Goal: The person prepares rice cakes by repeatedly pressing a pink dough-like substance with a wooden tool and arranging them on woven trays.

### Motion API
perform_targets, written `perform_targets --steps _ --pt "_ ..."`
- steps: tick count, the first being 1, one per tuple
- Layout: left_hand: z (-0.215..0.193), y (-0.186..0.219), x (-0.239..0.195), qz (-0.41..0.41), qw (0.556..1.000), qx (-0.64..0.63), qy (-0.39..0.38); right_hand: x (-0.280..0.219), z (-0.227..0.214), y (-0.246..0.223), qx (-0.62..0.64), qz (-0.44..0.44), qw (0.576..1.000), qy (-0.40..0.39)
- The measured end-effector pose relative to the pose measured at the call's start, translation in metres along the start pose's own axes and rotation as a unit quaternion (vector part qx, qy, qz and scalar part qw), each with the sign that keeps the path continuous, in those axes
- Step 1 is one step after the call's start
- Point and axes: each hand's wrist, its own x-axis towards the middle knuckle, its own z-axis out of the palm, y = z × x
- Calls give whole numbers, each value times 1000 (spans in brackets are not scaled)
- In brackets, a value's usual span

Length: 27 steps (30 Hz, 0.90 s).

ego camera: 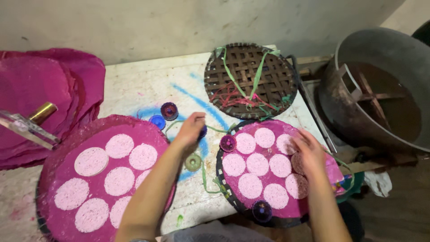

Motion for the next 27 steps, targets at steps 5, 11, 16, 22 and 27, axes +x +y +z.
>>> perform_targets --steps 5,11,16,22,27 --pt "24 16 -29 35 995 83 -48 156 80 20 39 173 984 0" --pt "2 23 -65 54 998 43 -13 186 100 23 106 275 944 152" --pt "10 18 -36 65 998 -3 9 195 114 -4 85 164 969 163" --pt "50 5 24 -83 988 -120 42 193 103 -15 213 187 939 197" --pt "74 -17 48 -104 980 -164 41 173 133 -30 133 143 981 0"
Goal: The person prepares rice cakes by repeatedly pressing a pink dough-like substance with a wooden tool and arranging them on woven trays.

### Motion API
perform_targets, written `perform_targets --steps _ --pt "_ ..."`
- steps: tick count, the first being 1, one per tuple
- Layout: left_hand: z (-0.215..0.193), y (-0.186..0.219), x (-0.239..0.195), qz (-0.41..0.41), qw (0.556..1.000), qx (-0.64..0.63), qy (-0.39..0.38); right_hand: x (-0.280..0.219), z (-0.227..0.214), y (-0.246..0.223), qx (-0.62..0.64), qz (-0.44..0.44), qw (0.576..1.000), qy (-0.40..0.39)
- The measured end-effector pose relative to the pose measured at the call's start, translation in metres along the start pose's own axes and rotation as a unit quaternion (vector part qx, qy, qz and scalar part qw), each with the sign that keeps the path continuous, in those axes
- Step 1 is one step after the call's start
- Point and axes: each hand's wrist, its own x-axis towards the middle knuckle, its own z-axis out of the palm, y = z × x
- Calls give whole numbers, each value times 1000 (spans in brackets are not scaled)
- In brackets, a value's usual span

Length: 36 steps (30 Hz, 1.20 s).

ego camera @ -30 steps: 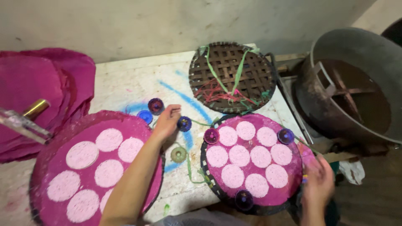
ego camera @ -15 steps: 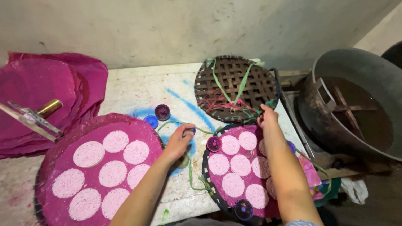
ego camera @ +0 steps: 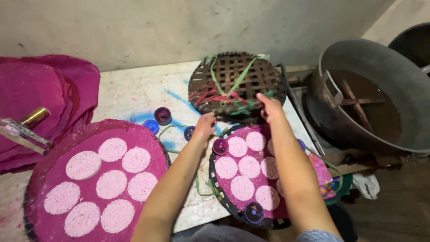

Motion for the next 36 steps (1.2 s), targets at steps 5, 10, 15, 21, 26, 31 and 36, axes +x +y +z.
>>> perform_targets --steps 5,10,15,21,26,31,36 --pt "-27 -7 17 91 992 51 69 -37 38 -20 117 -35 991 -45" --pt "-65 55 -38 -22 984 -170 52 -140 -44 -33 189 -120 963 -148" --pt "-46 83 -158 22 981 -114 -155 -286 -162 -2 113 -91 988 -49" --pt "-24 13 -181 260 886 381 -44 -315 -248 75 16 -48 990 133" --pt "-34 -23 -165 190 860 474 -28 -286 -290 132 -303 -136 916 225" --pt "-25 -23 -167 150 834 532 2 -273 -293 135 -463 -217 830 225" --pt "-22 6 -182 159 822 546 36 -290 -241 91 -553 -288 733 272"
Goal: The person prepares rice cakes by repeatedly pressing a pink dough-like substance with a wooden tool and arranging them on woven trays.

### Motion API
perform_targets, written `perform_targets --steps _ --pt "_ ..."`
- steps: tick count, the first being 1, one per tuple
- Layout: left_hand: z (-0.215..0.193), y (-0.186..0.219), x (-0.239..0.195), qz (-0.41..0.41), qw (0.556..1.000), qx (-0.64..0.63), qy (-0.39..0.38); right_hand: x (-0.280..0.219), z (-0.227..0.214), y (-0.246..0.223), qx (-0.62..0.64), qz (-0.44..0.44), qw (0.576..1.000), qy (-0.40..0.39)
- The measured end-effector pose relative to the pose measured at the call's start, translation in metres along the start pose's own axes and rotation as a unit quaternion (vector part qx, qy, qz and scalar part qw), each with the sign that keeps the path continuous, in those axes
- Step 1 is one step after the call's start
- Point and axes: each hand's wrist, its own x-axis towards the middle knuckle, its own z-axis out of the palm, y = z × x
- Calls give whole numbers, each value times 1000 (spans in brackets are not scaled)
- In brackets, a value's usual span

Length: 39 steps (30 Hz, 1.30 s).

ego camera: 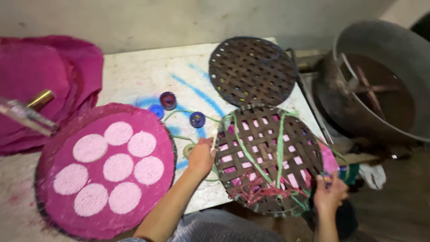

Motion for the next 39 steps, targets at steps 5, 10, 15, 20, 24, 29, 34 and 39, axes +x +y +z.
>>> perform_targets --steps 5,10,15,20,24,29,34,39 --pt "-89 -16 -32 -41 993 -78 80 25 -14 -151 183 -132 974 -2" --pt "-210 -90 -109 -99 937 -8 334 13 49 -326 313 -315 848 -290" --pt "-268 -161 -190 -247 885 96 382 -9 131 -453 314 -433 772 -342" --pt "-250 -187 -245 -370 875 48 308 -24 201 -533 246 -501 766 -321" --pt "-233 -192 -255 -379 888 41 257 -20 226 -560 172 -503 773 -347" --pt "-235 -190 -247 -353 895 43 269 -16 215 -570 93 -499 784 -357" --pt "-245 -190 -232 -319 897 38 303 -22 185 -569 165 -544 777 -271" --pt "-252 -196 -216 -297 900 54 316 -23 165 -571 220 -508 772 -312"
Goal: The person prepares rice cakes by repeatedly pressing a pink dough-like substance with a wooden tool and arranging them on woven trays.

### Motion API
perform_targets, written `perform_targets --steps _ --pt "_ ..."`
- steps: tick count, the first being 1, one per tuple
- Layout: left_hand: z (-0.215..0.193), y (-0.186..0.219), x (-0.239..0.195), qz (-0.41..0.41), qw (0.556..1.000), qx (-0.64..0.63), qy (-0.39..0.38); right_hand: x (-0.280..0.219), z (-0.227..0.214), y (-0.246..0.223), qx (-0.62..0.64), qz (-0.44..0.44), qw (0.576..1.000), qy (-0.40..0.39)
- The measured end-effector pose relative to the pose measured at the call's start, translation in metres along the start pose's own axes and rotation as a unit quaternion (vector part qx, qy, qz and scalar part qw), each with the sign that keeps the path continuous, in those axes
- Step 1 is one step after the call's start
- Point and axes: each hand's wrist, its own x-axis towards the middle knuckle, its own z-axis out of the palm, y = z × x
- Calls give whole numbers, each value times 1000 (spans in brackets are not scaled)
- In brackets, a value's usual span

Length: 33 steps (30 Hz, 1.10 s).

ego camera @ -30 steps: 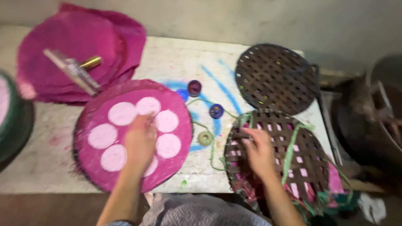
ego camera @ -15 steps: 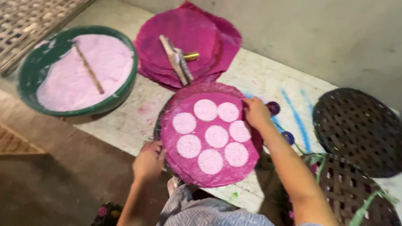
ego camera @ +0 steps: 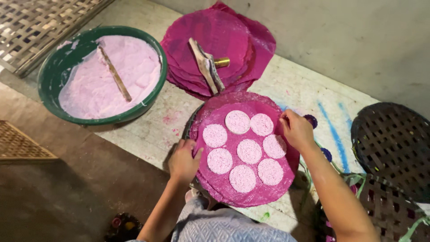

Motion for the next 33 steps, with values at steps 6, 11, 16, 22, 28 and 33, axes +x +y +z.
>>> perform_targets --steps 6,11,16,22,28,33 --pt "-15 36 3 6 999 -27 15 -4 -32 -27 62 -18 996 64" --pt "-51 89 9 151 980 -106 69 -26 -104 -48 77 66 990 101" --pt "-56 156 20 248 958 -139 32 -88 -194 -41 27 89 972 215" --pt "46 242 -2 340 911 -189 -136 -216 -281 -1 -59 250 935 245" --pt "205 288 -69 373 854 -182 -316 -357 -281 70 -125 431 864 229" --pt "298 296 -92 389 846 -124 -344 -440 -246 137 -171 409 860 254"
